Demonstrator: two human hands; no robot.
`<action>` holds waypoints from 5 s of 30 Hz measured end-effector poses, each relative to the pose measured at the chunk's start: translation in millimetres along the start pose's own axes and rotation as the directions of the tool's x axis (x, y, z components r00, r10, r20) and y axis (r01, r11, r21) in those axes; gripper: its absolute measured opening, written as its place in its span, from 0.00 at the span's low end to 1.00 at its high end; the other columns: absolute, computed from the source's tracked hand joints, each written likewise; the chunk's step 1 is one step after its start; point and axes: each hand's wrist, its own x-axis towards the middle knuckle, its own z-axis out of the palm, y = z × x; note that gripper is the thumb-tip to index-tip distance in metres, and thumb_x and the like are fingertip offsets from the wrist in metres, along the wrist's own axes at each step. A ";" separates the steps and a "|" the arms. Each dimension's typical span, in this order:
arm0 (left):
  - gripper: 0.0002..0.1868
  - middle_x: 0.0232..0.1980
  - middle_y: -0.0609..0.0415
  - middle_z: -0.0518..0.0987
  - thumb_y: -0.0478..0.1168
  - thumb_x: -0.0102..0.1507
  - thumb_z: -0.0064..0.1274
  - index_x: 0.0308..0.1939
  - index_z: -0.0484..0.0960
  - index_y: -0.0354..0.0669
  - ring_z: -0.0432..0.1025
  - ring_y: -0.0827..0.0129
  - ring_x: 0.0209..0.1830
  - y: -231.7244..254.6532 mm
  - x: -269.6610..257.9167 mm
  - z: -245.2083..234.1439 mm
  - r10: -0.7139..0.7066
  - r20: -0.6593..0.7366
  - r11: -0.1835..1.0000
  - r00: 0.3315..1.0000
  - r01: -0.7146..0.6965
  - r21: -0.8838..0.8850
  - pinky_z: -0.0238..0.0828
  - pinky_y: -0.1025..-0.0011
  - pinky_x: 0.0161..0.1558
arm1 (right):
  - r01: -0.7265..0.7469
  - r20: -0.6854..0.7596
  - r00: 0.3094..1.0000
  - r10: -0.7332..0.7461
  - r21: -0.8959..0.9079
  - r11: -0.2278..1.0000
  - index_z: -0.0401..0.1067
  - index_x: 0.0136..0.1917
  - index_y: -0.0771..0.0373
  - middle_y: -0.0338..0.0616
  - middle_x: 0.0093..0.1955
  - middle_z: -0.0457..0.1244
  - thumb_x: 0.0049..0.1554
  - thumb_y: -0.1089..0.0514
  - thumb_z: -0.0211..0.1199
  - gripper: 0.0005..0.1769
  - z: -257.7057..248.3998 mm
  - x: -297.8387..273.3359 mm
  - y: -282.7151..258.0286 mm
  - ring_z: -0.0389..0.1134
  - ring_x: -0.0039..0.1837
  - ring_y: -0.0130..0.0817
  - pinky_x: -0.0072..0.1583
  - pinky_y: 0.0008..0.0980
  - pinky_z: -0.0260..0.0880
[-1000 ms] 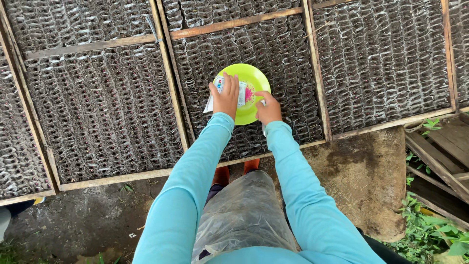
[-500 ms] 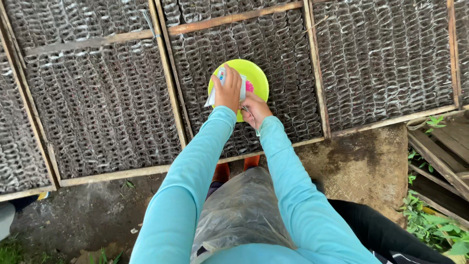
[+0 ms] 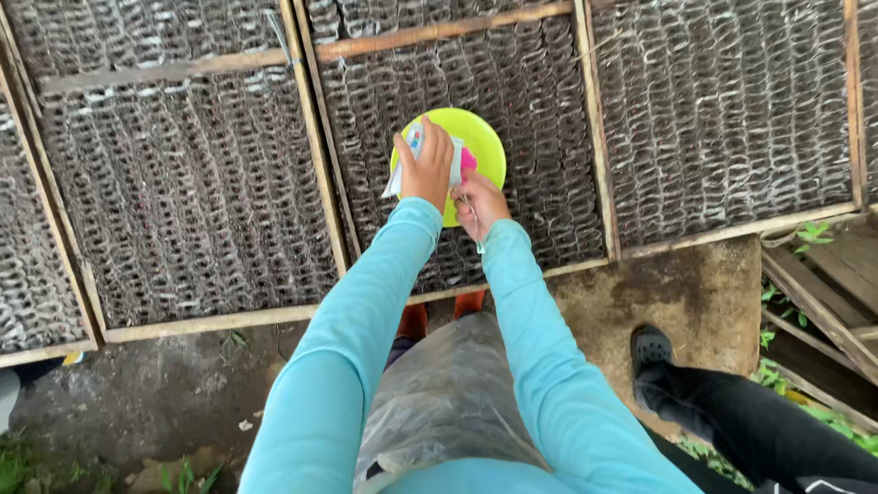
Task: The person holds a white packet and pours a pink powder into a yellow bowl. The person shakes the packet to empty the contents and then folds the empty packet.
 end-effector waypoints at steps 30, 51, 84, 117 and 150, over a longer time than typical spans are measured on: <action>0.21 0.69 0.41 0.62 0.40 0.70 0.44 0.66 0.65 0.40 0.44 0.45 0.79 -5.2 6.6 3.9 -0.084 -0.126 0.996 0.988 0.082 -0.022 0.26 0.21 0.75 | -0.003 0.163 0.987 0.015 -0.072 0.997 0.57 0.79 0.58 0.40 0.34 0.61 0.53 0.68 0.60 0.41 -2.9 -20.8 0.5 0.56 0.28 0.21 0.27 0.17 0.52; 0.24 0.68 0.43 0.62 0.38 0.69 0.50 0.67 0.63 0.40 0.46 0.48 0.79 -10.0 -2.4 13.5 -0.131 -0.145 0.991 0.981 0.125 -0.049 0.31 0.21 0.73 | 0.149 -0.037 0.988 -0.152 -0.066 0.987 0.64 0.71 0.63 0.47 0.32 0.59 0.52 0.68 0.57 0.32 2.9 -18.0 -7.8 0.57 0.27 0.24 0.27 0.19 0.52; 0.46 0.71 0.60 0.57 0.45 0.57 0.64 0.75 0.57 0.58 0.45 0.65 0.80 -49.1 -24.4 29.1 -0.087 0.014 0.651 0.996 0.067 -0.756 0.71 0.39 0.58 | 0.687 0.695 0.717 0.056 -0.691 -0.224 0.75 0.66 0.63 0.62 0.63 0.64 0.65 0.70 0.46 0.22 -13.9 -3.9 -44.0 0.74 0.39 0.48 0.40 0.43 0.79; 0.51 0.75 0.50 0.62 0.43 0.55 0.71 0.77 0.55 0.52 0.48 0.57 0.82 -76.4 -40.8 5.9 -0.198 0.159 0.497 0.967 0.239 -0.834 0.31 0.19 0.71 | 0.354 0.281 0.895 -0.346 -0.920 0.169 0.80 0.54 0.46 0.35 0.49 0.73 0.59 0.54 0.70 0.09 -28.1 30.9 -50.6 0.73 0.55 0.35 0.58 0.38 0.74; 0.50 0.59 0.38 0.75 0.41 0.48 0.81 0.70 0.67 0.41 0.71 0.40 0.65 -39.7 -33.9 13.5 -0.452 -0.008 -0.395 0.892 -0.209 -0.894 0.67 0.45 0.66 | 0.841 0.790 0.141 -0.597 -0.413 -0.349 0.64 0.73 0.68 0.61 0.70 0.59 0.71 0.42 0.49 0.30 82.9 -129.6 -105.4 0.61 0.71 0.57 0.70 0.54 0.64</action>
